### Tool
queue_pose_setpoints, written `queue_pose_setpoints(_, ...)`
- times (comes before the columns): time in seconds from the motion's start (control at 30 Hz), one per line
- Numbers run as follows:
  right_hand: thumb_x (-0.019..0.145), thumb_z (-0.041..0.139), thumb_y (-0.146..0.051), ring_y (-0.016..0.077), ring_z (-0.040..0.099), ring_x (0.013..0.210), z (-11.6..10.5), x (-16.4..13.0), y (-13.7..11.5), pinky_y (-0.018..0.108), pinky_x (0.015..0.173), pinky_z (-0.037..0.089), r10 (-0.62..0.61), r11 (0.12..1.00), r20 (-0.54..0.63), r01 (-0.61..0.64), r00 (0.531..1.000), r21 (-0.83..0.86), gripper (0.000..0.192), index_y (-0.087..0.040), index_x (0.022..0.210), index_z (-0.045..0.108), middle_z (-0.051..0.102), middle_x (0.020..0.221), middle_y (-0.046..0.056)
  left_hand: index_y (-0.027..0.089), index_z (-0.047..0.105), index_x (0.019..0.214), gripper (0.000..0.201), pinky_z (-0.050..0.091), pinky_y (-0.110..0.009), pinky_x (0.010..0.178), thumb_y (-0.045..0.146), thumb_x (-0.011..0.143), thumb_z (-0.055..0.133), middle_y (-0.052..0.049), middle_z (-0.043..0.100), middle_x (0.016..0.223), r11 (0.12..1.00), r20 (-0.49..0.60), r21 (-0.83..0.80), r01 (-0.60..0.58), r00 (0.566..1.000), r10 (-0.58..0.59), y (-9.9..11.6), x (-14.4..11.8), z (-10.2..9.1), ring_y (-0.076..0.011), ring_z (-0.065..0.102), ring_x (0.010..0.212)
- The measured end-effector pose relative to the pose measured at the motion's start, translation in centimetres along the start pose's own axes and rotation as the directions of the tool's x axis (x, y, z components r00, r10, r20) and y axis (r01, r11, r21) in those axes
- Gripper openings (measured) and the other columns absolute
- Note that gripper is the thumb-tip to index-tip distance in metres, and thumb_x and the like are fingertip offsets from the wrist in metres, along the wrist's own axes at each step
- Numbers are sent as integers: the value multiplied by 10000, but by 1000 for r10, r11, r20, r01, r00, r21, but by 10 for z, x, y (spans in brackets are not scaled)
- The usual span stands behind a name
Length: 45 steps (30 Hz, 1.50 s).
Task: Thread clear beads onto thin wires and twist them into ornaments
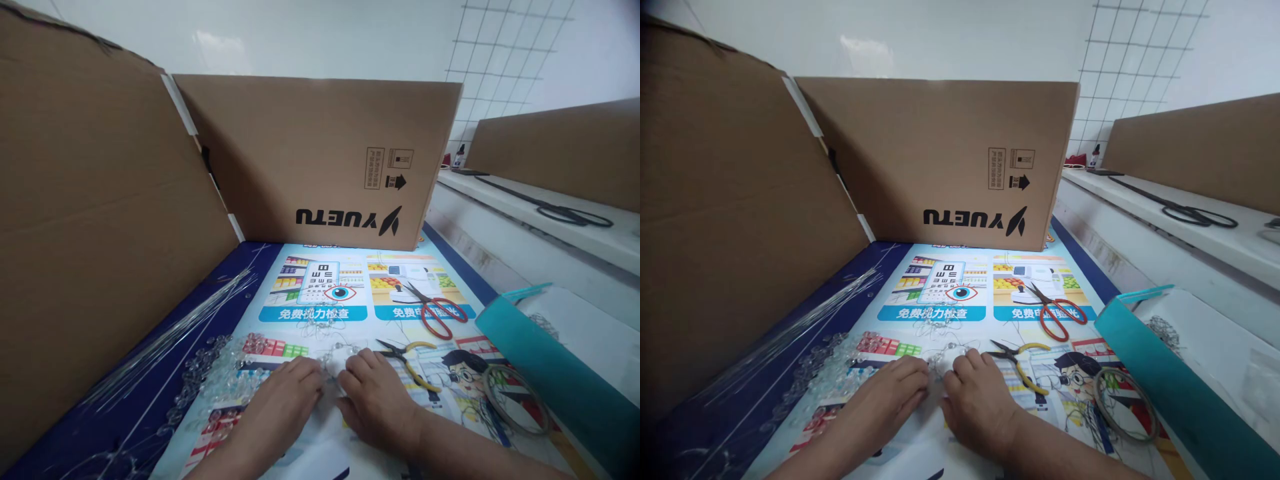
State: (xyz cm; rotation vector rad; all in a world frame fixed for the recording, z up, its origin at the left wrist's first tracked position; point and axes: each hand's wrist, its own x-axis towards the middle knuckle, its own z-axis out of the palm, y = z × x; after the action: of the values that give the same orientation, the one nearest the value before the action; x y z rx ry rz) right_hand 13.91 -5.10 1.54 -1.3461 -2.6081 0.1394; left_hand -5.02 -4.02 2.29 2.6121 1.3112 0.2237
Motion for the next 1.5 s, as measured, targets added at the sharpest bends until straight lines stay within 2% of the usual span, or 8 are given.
queue_pose_setpoints(0.13,794,507,-238,214,419,853,5,5,0,345,727,318,11,1000,-16,-11,1000,-24,73,-183,830,540,548,884,56,201,609,896,194,426,-373,872,102,828,455,-42,613,988,1000,-2,-7,-11,1000,11,-1,-1,2,-208,538,964)
queue_pose_setpoints(0.33,779,503,-196,209,423,836,4,5,0,339,714,305,30,999,-17,-31,999,-37,53,-181,809,545,552,856,60,202,600,896,189,430,-382,891,108,829,449,-41,622,1004,999,-21,-5,-34,999,34,-4,-1,4,-207,545,976)
queue_pose_setpoints(0.47,782,509,-220,213,423,856,3,4,0,342,733,308,33,999,-16,-34,999,-20,59,-184,813,545,551,872,60,196,593,913,208,444,-393,889,102,837,424,-49,629,1006,999,-2,-3,-44,999,44,-6,-1,3,-205,562,971)
queue_pose_setpoints(0.6,801,502,-260,218,422,874,4,2,2,349,752,311,60,998,-23,-60,998,0,93,-187,837,546,547,894,62,180,597,958,219,424,-420,938,106,834,432,-80,613,1117,998,-30,25,-65,997,66,-7,-2,3,-226,533,1074)
queue_pose_setpoints(0.8,812,508,-274,213,426,868,7,2,3,342,749,316,74,997,-16,-74,997,-18,101,-185,830,555,547,878,60,194,632,928,242,463,-451,882,98,822,436,-74,651,1060,994,-64,80,-77,995,82,0,-7,4,-232,585,995)
queue_pose_setpoints(1.03,831,493,-289,213,428,840,11,2,2,336,723,314,97,994,-46,-99,994,-42,125,-187,802,560,547,856,62,170,633,1001,286,464,-451,887,91,795,451,-97,644,1102,984,8,156,-88,996,88,13,-11,8,-252,585,1012)
queue_pose_setpoints(1.3,784,513,-239,205,424,842,13,1,4,324,735,307,91,996,-49,-91,995,-2,67,-184,790,550,539,856,57,179,626,996,273,456,-462,879,116,832,416,-87,644,1095,993,36,103,-62,998,59,14,-11,4,-256,582,1014)
queue_pose_setpoints(1.5,794,493,-228,204,425,819,15,3,3,324,711,288,110,993,-73,-113,991,-37,77,-183,774,553,538,834,61,170,621,1031,294,450,-471,891,109,819,426,-110,628,1139,988,76,140,-59,996,49,16,-10,5,-273,574,1044)
